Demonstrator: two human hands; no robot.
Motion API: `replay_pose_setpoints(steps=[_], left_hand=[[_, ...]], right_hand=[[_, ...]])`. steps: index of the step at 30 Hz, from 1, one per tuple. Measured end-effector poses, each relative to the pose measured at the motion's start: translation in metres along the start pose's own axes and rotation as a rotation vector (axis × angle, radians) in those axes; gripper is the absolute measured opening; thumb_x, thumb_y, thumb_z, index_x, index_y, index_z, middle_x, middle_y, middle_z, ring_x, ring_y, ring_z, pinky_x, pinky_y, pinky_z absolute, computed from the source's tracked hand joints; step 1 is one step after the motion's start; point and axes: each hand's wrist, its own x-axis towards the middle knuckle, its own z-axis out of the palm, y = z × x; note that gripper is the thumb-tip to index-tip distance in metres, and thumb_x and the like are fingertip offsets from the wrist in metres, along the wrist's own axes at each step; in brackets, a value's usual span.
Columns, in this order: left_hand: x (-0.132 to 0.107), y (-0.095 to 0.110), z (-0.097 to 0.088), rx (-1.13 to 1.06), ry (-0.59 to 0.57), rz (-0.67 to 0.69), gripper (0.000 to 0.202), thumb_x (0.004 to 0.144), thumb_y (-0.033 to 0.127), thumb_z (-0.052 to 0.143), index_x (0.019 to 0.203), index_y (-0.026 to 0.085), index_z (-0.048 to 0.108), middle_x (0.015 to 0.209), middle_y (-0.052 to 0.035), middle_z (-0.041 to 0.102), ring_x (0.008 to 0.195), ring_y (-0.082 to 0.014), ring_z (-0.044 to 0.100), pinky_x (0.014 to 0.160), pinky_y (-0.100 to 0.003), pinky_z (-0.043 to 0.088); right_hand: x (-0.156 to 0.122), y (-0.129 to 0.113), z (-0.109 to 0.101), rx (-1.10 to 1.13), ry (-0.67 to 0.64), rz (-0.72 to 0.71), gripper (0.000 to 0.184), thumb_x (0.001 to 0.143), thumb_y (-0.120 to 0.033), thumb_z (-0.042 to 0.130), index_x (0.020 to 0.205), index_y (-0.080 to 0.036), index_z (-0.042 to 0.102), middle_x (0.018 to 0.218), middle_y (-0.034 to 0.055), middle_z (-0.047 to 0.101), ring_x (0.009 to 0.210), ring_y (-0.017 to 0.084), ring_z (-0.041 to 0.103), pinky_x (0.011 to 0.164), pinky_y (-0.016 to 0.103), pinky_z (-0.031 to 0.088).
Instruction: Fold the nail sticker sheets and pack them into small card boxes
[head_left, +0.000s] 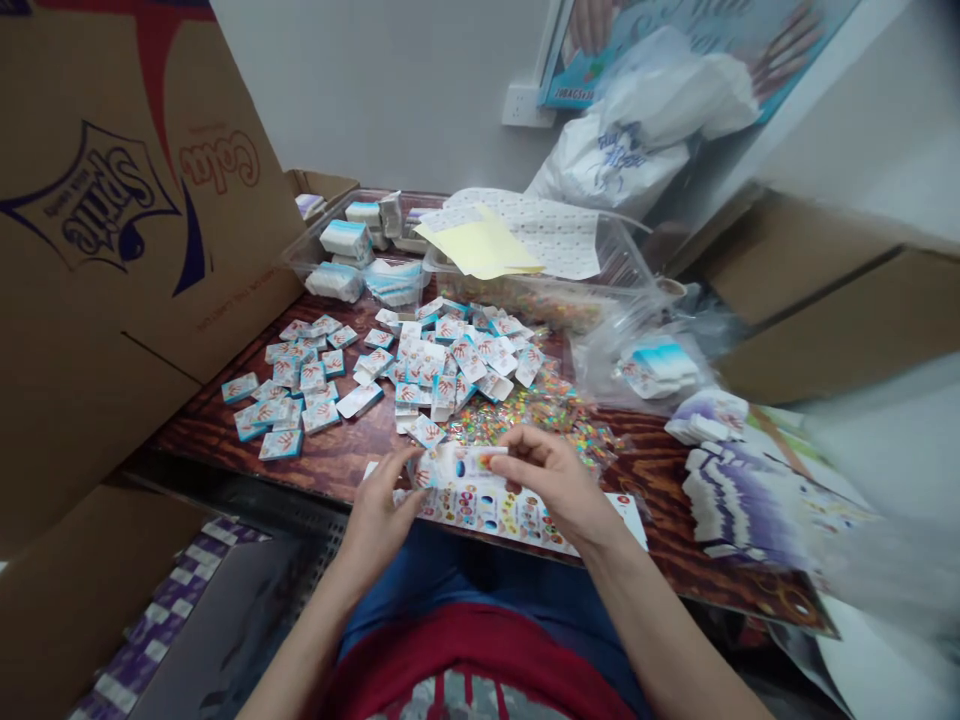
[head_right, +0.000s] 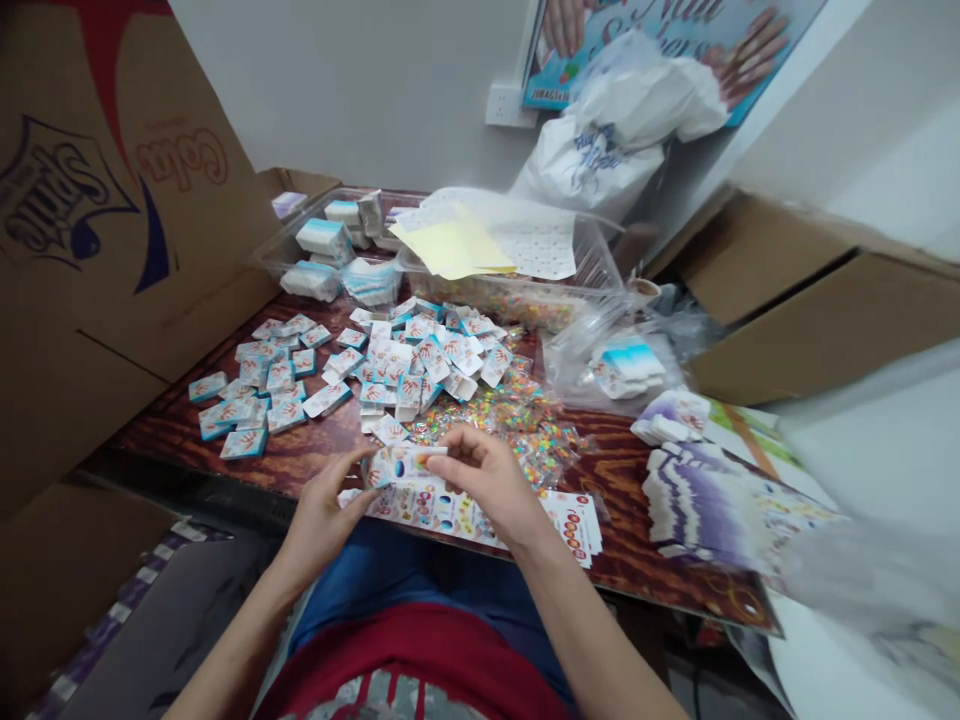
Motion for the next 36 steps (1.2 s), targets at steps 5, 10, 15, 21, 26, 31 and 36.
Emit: replay_pose_setpoints(steps=[5,10,15,21,26,31,36], left_hand=[[-0.004,0.009,0.01,0.044,-0.081,0.097,0.044,0.083,0.009,0.059,0.124,0.023,0.056,0.122,-0.0062,0.064,0.113,-0.0217,0.059,0.097,-0.039,0.049],[-0.006,0.022,0.017,0.056,-0.18,0.189,0.046,0.085,0.004,0.055,0.127,0.023,0.053,0.125,-0.0073,0.062,0.117,-0.0208,0.057,0.101,-0.038,0.047],[-0.005,0.022,0.026,0.114,-0.189,0.228,0.049,0.083,0.001,0.052,0.128,0.021,0.05,0.124,-0.0094,0.06,0.117,-0.0223,0.056,0.1,-0.041,0.048],[-0.003,0.02,0.034,0.104,-0.201,0.24,0.05,0.085,0.002,0.05,0.13,0.022,0.047,0.126,-0.0107,0.058,0.119,-0.0236,0.054,0.1,-0.044,0.047],[-0.002,0.024,0.033,0.084,-0.209,0.234,0.048,0.086,0.002,0.048,0.129,0.023,0.047,0.126,-0.0106,0.058,0.119,-0.0238,0.055,0.101,-0.045,0.047],[-0.002,0.024,0.037,0.057,-0.189,0.241,0.046,0.085,0.003,0.048,0.127,0.021,0.049,0.123,-0.0109,0.06,0.118,-0.0245,0.055,0.1,-0.045,0.047],[-0.002,0.027,0.037,0.002,-0.213,0.19,0.043,0.085,0.007,0.053,0.125,0.022,0.051,0.123,-0.0099,0.061,0.116,-0.0235,0.058,0.099,-0.042,0.047]], right_hand=[[0.003,0.001,-0.003,-0.26,-0.016,0.011,0.03,0.069,-0.042,0.073,0.066,-0.02,0.054,0.055,-0.0062,0.045,0.048,0.01,0.037,0.046,0.023,0.026],[0.003,0.011,-0.01,-0.423,-0.077,0.044,0.02,0.072,-0.034,0.066,0.066,-0.02,0.054,0.054,-0.0063,0.044,0.051,0.011,0.038,0.048,0.023,0.025],[0.007,0.028,-0.01,-0.549,-0.013,0.024,0.018,0.071,-0.027,0.069,0.063,-0.02,0.054,0.058,-0.0041,0.049,0.057,0.014,0.045,0.054,0.025,0.031],[0.003,0.038,-0.016,-0.479,0.015,-0.142,0.012,0.069,-0.022,0.07,0.06,-0.021,0.063,0.087,0.0044,0.065,0.093,0.024,0.057,0.086,0.037,0.04],[-0.003,0.037,-0.025,-0.297,-0.138,-0.064,0.015,0.078,-0.032,0.066,0.069,-0.021,0.07,0.11,0.009,0.069,0.104,0.027,0.059,0.095,0.043,0.038],[-0.011,0.032,-0.013,-0.423,-0.026,-0.216,0.017,0.083,-0.027,0.06,0.067,-0.022,0.064,0.102,0.0068,0.069,0.104,0.027,0.057,0.099,0.046,0.034],[-0.013,0.027,-0.015,-0.333,-0.055,-0.172,0.018,0.081,-0.025,0.059,0.064,-0.021,0.059,0.103,0.0075,0.066,0.102,0.026,0.058,0.093,0.041,0.038]])
